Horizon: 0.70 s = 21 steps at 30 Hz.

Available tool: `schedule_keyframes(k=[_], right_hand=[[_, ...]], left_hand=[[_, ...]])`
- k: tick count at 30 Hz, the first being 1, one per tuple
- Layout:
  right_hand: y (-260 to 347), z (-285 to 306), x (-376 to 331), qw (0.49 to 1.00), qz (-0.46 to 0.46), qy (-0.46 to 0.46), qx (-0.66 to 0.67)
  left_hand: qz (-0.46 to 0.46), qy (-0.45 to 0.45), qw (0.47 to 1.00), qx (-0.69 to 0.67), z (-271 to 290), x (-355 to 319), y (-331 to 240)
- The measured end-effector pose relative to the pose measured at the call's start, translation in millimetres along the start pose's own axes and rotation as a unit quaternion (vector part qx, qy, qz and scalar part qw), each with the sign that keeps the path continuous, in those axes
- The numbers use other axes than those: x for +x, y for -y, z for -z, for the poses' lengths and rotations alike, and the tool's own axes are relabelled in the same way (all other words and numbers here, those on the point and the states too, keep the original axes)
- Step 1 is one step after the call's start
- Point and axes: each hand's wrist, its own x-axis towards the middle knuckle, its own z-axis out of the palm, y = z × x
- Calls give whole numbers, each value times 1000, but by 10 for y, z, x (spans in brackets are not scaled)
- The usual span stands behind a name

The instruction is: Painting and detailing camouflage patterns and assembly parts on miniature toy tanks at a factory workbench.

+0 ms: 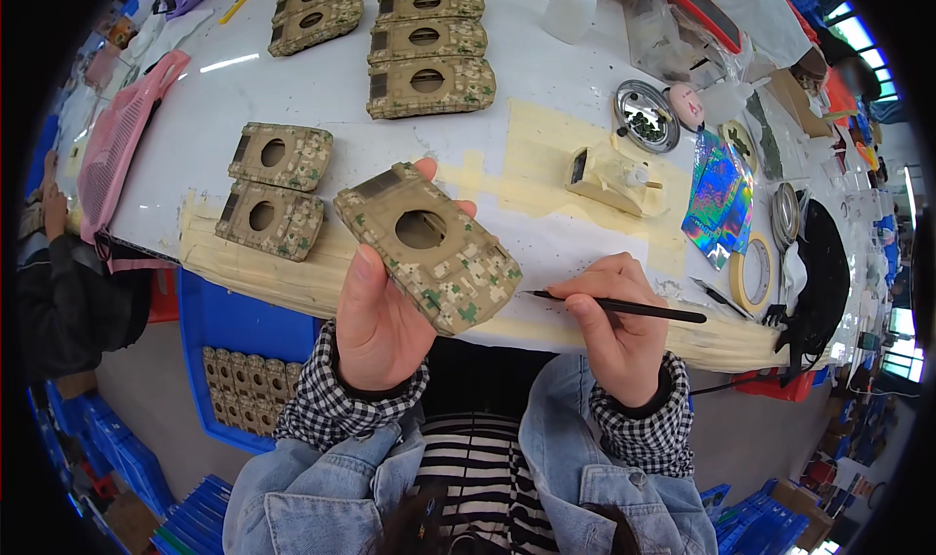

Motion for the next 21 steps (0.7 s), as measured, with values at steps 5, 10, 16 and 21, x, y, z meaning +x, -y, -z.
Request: schedule_keyframes(k=[5, 10, 16, 21], right_hand=[[-3, -1, 0, 1000, -1, 4, -5], [4, -2, 1, 1000, -4, 6, -5], [-8, 1, -5, 1000, -4, 4, -1], [-1, 0, 9, 1000, 7, 4, -9]], left_hand=[[4, 72, 996, -43, 82, 7, -9], [2, 18, 1000, 1, 18, 0, -7], [0, 34, 999, -5, 37, 8, -4], [0, 23, 1000, -1, 14, 3, -6]])
